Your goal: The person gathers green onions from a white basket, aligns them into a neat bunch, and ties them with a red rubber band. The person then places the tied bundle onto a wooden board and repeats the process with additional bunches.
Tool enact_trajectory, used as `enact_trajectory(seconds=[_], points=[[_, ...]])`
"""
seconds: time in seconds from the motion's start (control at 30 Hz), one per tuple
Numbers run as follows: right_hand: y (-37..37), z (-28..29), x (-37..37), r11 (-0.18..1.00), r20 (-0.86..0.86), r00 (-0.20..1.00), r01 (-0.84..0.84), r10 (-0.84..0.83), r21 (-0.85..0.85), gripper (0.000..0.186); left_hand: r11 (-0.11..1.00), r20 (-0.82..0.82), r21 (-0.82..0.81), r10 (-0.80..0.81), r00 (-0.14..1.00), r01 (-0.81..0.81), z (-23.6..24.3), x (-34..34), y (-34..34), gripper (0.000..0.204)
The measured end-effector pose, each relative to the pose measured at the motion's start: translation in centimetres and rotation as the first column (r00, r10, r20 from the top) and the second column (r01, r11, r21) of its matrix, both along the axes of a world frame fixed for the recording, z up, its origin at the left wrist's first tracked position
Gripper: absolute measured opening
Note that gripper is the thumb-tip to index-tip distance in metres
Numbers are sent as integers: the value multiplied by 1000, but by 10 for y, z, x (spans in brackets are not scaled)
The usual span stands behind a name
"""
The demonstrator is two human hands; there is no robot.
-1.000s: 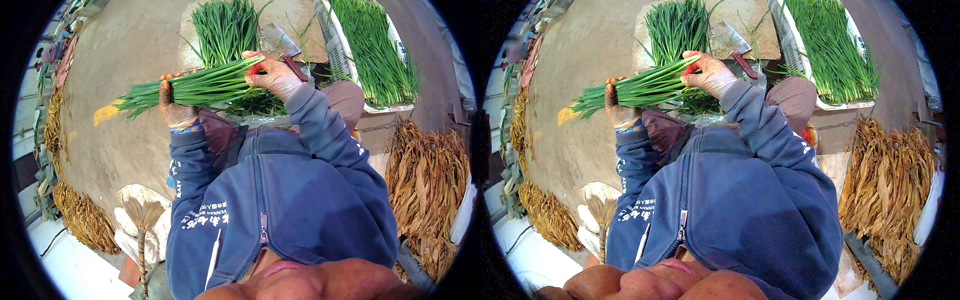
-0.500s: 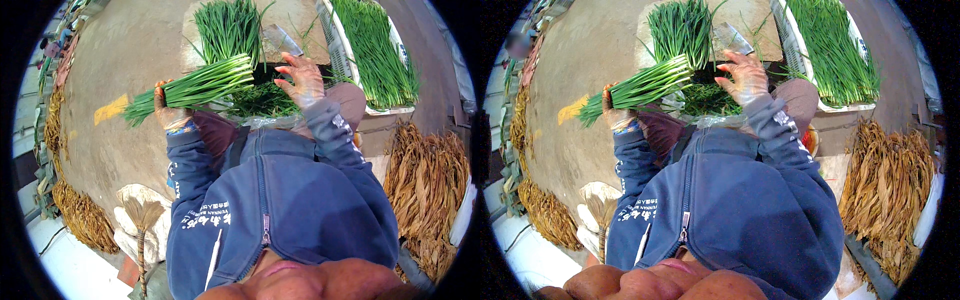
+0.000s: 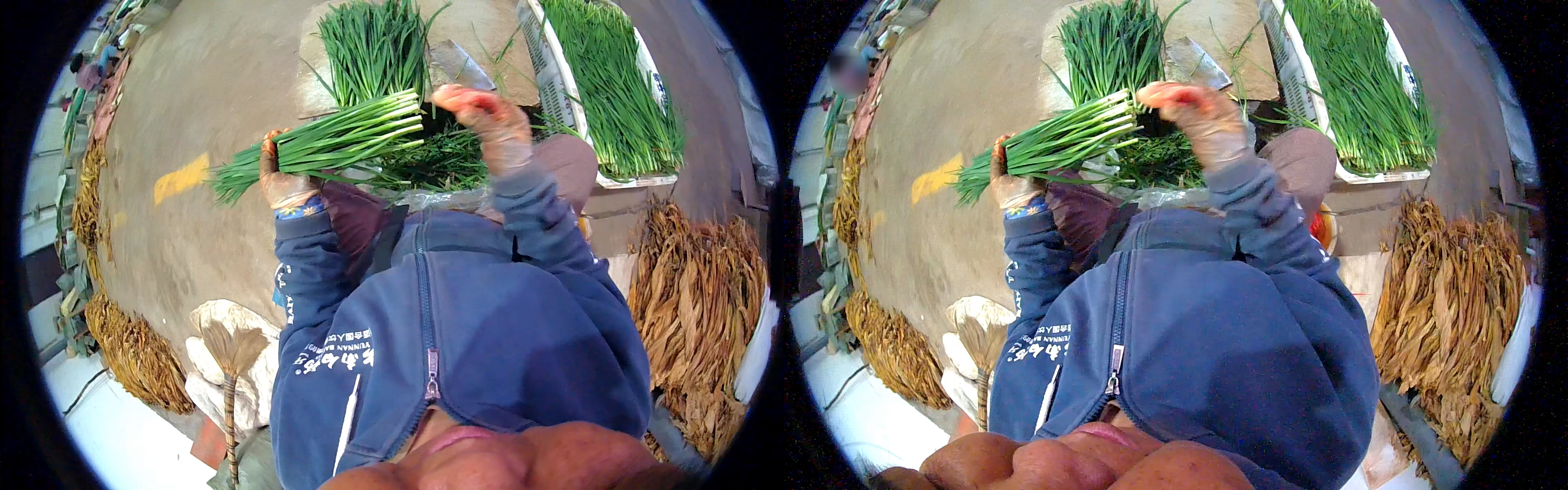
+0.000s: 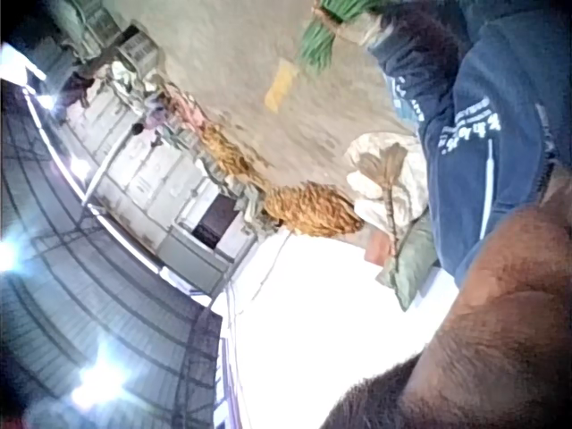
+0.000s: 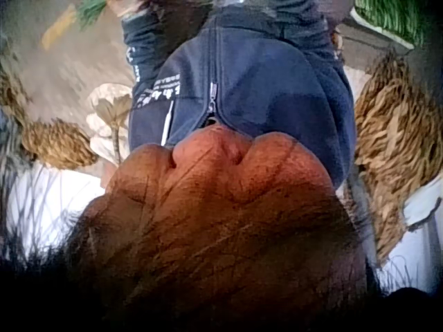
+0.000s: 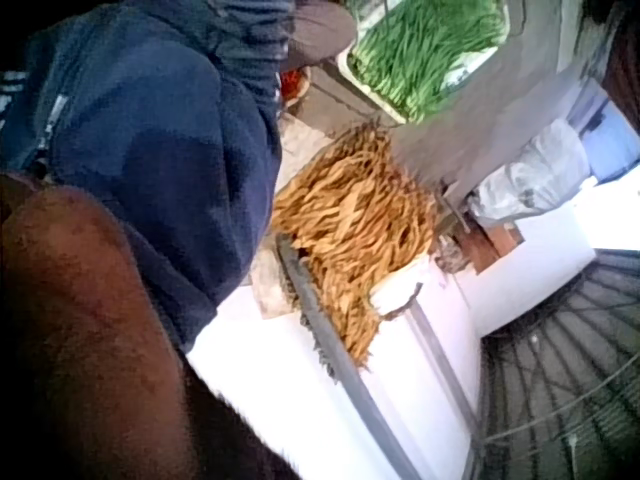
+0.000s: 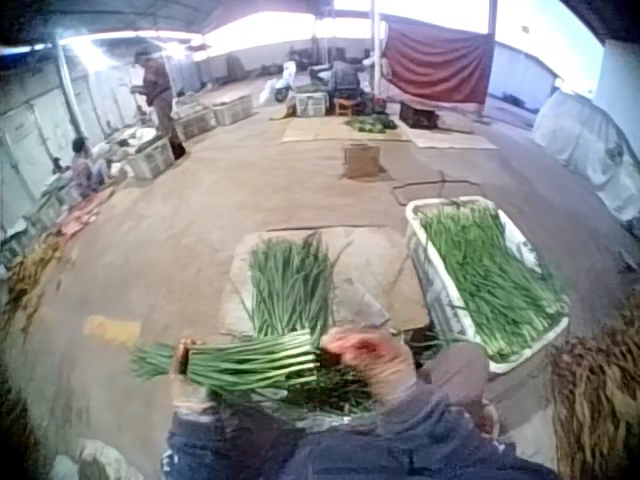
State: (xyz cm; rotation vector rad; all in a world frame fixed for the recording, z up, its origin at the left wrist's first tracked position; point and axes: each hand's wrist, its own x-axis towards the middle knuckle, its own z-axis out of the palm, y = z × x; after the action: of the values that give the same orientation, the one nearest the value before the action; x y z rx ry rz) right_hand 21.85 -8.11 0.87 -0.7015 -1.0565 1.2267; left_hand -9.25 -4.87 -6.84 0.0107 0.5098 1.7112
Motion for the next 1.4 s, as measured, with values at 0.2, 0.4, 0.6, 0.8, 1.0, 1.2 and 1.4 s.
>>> enact_trajectory(seconds=[0.2,0.4,0.6,0.8,1.0,1.2,1.4], points=[[8,-17,34,996,823,562,28,-84,82,43,1000,-26,-21,2,1000,-3,7,7,-5,18],[15,18,-2,987,937,349,-153,6,51,47,971,50,50,-237,970,234,22,19,-9,23],[38,-5,-6,908,294,890,-245,350,-338,25,920,24,183,-357,934,347,11,12,-11,26],[46,0,-12,892,80,944,-273,321,-359,33,970,-281,30,-224,933,242,-19,2,-6,28],[40,-22,10,939,62,997,-19,42,-342,35,982,-148,-4,-188,971,190,-22,-2,-8,30],[17,-48,2,919,273,928,-142,253,-368,35,989,-233,-139,-88,968,56,3,15,-7,29],[21,-18,-22,785,334,836,-171,436,-596,35,977,-113,21,-208,972,211,-1,15,-5,27]])
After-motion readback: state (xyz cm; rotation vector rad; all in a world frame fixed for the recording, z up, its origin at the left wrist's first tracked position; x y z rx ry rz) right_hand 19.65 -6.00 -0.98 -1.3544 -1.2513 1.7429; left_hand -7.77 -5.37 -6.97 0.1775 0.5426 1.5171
